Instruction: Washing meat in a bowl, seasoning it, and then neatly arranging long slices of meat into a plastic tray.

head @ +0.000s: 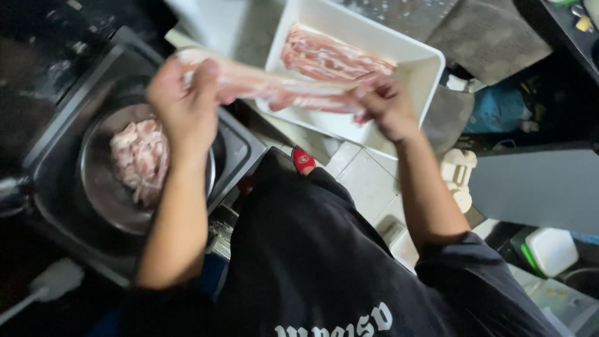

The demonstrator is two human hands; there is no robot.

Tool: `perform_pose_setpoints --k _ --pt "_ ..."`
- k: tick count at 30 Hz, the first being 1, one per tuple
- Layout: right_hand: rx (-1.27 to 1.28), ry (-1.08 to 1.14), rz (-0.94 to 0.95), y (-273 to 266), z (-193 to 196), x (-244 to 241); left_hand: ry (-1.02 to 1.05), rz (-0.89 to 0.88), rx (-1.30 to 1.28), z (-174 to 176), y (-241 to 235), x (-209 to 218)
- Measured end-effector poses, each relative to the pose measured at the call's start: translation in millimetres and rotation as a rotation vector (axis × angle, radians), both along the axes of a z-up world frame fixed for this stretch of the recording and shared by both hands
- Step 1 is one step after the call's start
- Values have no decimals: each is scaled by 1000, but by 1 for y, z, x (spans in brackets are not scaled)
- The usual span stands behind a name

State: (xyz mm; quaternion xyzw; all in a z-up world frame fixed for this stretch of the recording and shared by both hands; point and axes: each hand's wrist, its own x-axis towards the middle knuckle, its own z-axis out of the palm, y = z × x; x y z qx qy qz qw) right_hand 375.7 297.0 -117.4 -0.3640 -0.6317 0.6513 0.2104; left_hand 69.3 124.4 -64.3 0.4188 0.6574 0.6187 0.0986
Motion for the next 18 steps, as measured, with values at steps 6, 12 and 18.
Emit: perform_pose_setpoints --k 6,12,18 --pt "-26 23 -253 56 13 39 -252 -115 -124 -34 116 33" --pt "701 -580 -440 95 -94 65 422 129 -640 -108 140 19" --pt "575 -679 -93 67 -83 35 108 -67 -752 -94 92 45"
